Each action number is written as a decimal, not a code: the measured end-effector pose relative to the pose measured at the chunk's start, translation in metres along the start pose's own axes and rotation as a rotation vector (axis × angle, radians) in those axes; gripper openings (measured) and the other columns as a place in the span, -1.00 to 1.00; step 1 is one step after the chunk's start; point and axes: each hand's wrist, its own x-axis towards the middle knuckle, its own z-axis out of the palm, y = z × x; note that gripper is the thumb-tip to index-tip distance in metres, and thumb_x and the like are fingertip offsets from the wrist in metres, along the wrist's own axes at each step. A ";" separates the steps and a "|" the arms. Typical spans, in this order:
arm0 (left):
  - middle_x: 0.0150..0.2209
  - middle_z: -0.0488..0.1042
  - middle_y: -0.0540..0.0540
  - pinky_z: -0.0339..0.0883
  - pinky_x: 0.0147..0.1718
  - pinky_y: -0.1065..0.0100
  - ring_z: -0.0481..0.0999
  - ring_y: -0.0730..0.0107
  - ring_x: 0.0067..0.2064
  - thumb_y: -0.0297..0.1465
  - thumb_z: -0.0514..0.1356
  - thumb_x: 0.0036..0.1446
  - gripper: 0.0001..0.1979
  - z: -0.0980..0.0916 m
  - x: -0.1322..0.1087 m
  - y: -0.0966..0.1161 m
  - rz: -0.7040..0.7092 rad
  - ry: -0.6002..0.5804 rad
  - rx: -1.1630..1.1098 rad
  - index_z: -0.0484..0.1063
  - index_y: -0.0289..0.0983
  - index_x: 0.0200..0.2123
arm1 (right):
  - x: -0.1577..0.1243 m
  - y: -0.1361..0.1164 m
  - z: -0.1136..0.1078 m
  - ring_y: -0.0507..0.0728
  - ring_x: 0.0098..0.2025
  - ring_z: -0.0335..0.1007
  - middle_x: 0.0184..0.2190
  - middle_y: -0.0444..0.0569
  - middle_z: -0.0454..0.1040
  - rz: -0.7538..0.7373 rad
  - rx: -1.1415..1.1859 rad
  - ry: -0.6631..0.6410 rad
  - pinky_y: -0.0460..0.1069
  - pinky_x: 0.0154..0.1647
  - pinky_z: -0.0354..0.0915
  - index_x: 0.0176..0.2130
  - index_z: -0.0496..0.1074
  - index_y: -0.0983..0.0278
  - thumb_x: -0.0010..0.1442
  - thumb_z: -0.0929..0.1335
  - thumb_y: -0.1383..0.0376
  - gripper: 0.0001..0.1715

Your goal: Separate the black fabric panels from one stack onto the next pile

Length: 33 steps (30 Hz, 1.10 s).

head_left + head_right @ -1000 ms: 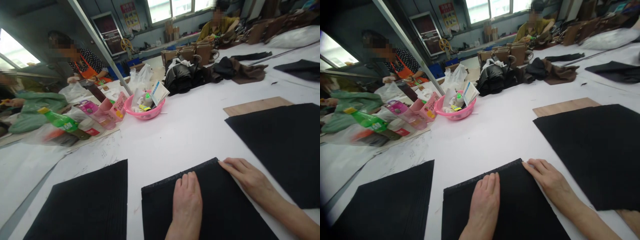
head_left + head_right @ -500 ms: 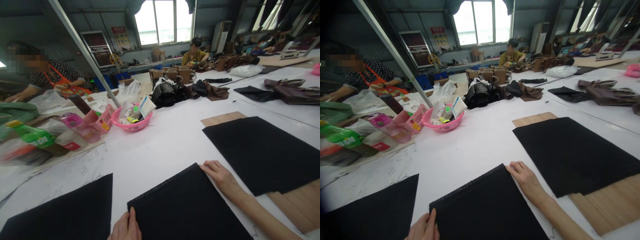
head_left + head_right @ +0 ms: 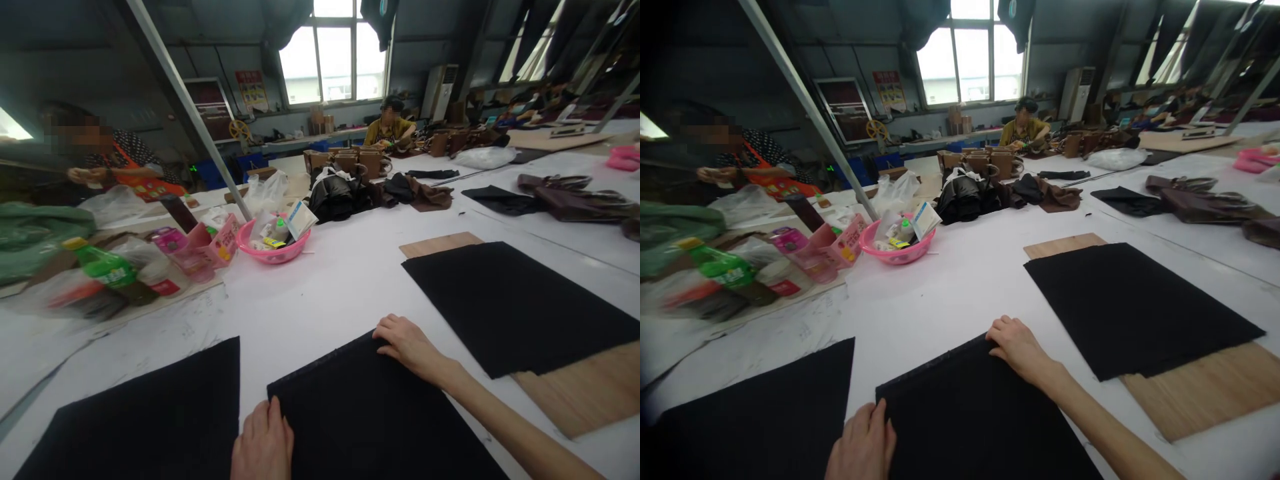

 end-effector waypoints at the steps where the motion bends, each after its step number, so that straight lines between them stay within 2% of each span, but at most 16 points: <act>1: -0.13 0.50 -0.18 0.34 -0.23 0.28 0.48 0.26 -0.11 -0.55 -0.08 0.31 -0.63 -0.003 0.000 0.001 0.001 0.008 0.007 0.48 -0.34 -0.02 | 0.004 -0.002 -0.001 0.18 -0.16 0.34 -0.24 -0.09 0.44 -0.001 -0.007 -0.031 0.06 -0.16 0.27 -0.24 0.42 0.24 0.14 0.50 0.41 -0.78; 7: -0.13 0.48 -0.17 0.29 -0.20 0.25 0.46 0.23 -0.11 -0.54 -0.05 0.31 -0.66 -0.018 -0.001 0.006 -0.019 -0.001 0.016 0.49 -0.33 -0.06 | 0.022 -0.001 -0.012 0.14 -0.26 0.34 -0.35 -0.11 0.43 -0.018 -0.019 -0.179 -0.01 -0.26 0.18 -0.34 0.41 0.25 0.08 0.51 0.42 -0.79; 10: -0.15 0.46 -0.15 0.27 -0.20 0.24 0.45 0.22 -0.12 -0.55 -0.05 0.31 -0.68 -0.023 0.000 0.007 -0.032 -0.013 -0.003 0.50 -0.31 -0.11 | 0.023 -0.004 -0.020 0.14 -0.24 0.33 -0.33 -0.12 0.41 -0.050 -0.015 -0.214 -0.03 -0.28 0.15 -0.39 0.39 0.24 0.03 0.49 0.46 -0.77; 13: -0.20 0.44 -0.12 0.25 -0.20 0.23 0.43 0.22 -0.15 -0.55 -0.05 0.30 -0.69 -0.025 0.000 0.008 -0.039 -0.022 -0.007 0.49 -0.29 -0.19 | 0.017 -0.012 -0.031 0.14 -0.25 0.31 -0.32 -0.12 0.41 -0.060 -0.006 -0.201 -0.02 -0.26 0.14 -0.36 0.37 0.24 0.02 0.45 0.50 -0.76; 16: -0.22 0.43 -0.11 0.24 -0.20 0.24 0.42 0.22 -0.16 -0.55 -0.03 0.29 -0.72 -0.025 0.000 0.009 -0.044 -0.023 -0.021 0.48 -0.28 -0.22 | 0.009 -0.021 -0.046 0.11 -0.32 0.33 -0.37 -0.18 0.43 -0.055 0.023 -0.185 -0.01 -0.23 0.16 -0.27 0.39 0.21 0.08 0.44 0.45 -0.78; 19: -0.23 0.42 -0.11 0.24 -0.21 0.22 0.42 0.20 -0.17 -0.55 -0.02 0.28 -0.73 -0.024 -0.001 0.009 -0.060 -0.026 -0.040 0.48 -0.29 -0.24 | 0.001 -0.028 -0.061 0.09 -0.34 0.37 -0.37 -0.21 0.46 -0.058 0.066 -0.186 -0.03 -0.29 0.17 -0.34 0.42 0.18 0.18 0.43 0.34 -0.90; 21: -0.23 0.42 -0.12 0.24 -0.21 0.21 0.42 0.19 -0.18 -0.56 -0.01 0.27 -0.74 -0.024 -0.001 0.009 -0.064 -0.025 -0.054 0.48 -0.30 -0.24 | -0.004 -0.030 -0.067 0.08 -0.34 0.39 -0.38 -0.21 0.48 -0.045 0.113 -0.181 -0.05 -0.34 0.16 -0.38 0.43 0.18 0.23 0.39 0.31 -0.89; 27: -0.28 0.39 -0.07 0.24 -0.23 0.24 0.40 0.23 -0.20 -0.58 0.05 0.22 -0.80 -0.023 -0.004 0.008 -0.074 -0.009 -0.070 0.47 -0.29 -0.27 | -0.022 -0.028 -0.065 0.10 -0.37 0.40 -0.41 -0.20 0.49 0.008 0.344 -0.153 -0.04 -0.33 0.22 -0.30 0.49 0.13 0.36 0.27 0.12 -0.73; 30: -0.28 0.38 -0.07 0.23 -0.24 0.24 0.38 0.23 -0.21 -0.58 0.06 0.21 -0.81 -0.022 -0.004 0.008 -0.079 0.001 -0.077 0.45 -0.29 -0.28 | -0.031 -0.027 -0.063 0.10 -0.33 0.42 -0.37 -0.21 0.51 0.023 0.341 -0.114 -0.04 -0.30 0.24 -0.28 0.51 0.10 0.35 0.29 0.09 -0.74; 33: -0.28 0.38 -0.08 0.24 -0.24 0.23 0.38 0.22 -0.21 -0.59 0.05 0.19 -0.82 -0.021 -0.003 0.009 -0.083 0.009 -0.091 0.44 -0.29 -0.28 | -0.036 -0.029 -0.063 0.10 -0.39 0.40 -0.45 -0.22 0.47 0.094 0.272 -0.049 -0.04 -0.38 0.22 -0.38 0.48 0.12 0.28 0.34 0.08 -0.74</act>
